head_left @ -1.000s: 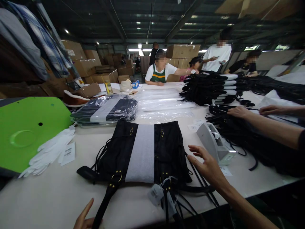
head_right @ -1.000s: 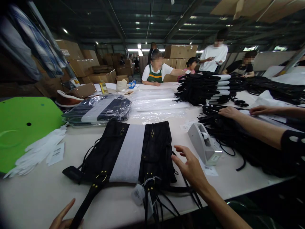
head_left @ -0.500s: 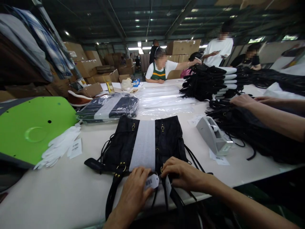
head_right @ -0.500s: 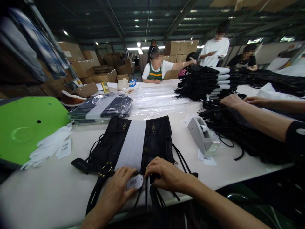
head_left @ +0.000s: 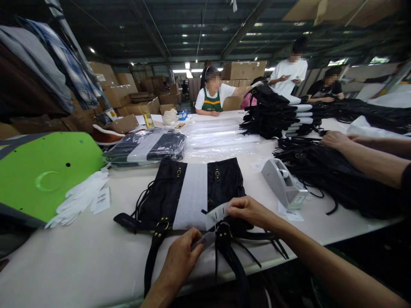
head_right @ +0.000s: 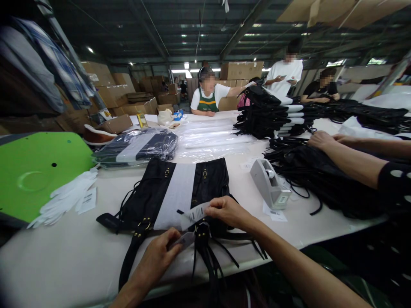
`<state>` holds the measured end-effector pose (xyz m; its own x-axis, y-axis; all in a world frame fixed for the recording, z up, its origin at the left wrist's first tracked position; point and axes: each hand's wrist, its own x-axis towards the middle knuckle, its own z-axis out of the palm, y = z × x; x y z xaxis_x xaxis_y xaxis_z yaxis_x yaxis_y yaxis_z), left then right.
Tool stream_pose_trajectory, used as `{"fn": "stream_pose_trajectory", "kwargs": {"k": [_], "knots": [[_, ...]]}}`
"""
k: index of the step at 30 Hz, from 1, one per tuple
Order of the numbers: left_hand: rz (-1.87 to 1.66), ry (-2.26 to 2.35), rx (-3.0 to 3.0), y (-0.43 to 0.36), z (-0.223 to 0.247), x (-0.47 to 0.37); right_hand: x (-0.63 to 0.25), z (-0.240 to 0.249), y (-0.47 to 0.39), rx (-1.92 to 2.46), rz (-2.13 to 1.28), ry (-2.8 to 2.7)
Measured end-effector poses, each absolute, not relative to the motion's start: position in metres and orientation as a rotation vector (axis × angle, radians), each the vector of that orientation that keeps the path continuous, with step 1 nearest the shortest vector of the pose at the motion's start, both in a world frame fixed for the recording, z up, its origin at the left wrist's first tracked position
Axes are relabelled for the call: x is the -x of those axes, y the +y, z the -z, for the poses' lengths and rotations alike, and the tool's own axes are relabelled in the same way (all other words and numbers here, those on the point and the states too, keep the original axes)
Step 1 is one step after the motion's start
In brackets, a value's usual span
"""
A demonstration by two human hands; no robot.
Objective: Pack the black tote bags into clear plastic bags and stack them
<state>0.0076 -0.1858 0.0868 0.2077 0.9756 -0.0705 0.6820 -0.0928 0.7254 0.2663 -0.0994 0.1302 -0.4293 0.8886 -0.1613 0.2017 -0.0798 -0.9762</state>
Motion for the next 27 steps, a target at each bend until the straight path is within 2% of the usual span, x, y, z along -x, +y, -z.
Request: {"fn": "stream_pose_trajectory", "kwargs": {"k": [5,12,14,19,22,27], "knots": [[-0.915,1.243,-1.331,-0.156,-0.119,-0.001,-0.253,-0.114,-0.08,1.234,-1.569,-1.222],[-0.996,0.85,-0.772,-0.108,-0.135,-0.016,-0.24,-0.093,-0.067,1.219,-1.509,-0.84],[-0.999,0.82,-0.803,-0.094,-0.13,-0.024,-0.238,-0.092,-0.066,1.233,-1.487,-0.789],[-1.003,1.165,-1.244,-0.06,-0.12,-0.036,-0.24,-0.093,-0.07,1.184,-1.61,-0.737],[-1.03,1.179,-1.303,-0.046,-0.12,-0.037,-0.246,-0.092,-0.073,1.166,-1.646,-0.846],[-0.957,1.115,-1.219,-0.033,-0.122,-0.037,-0.241,-0.086,-0.06,1.175,-1.382,-0.907]]}}
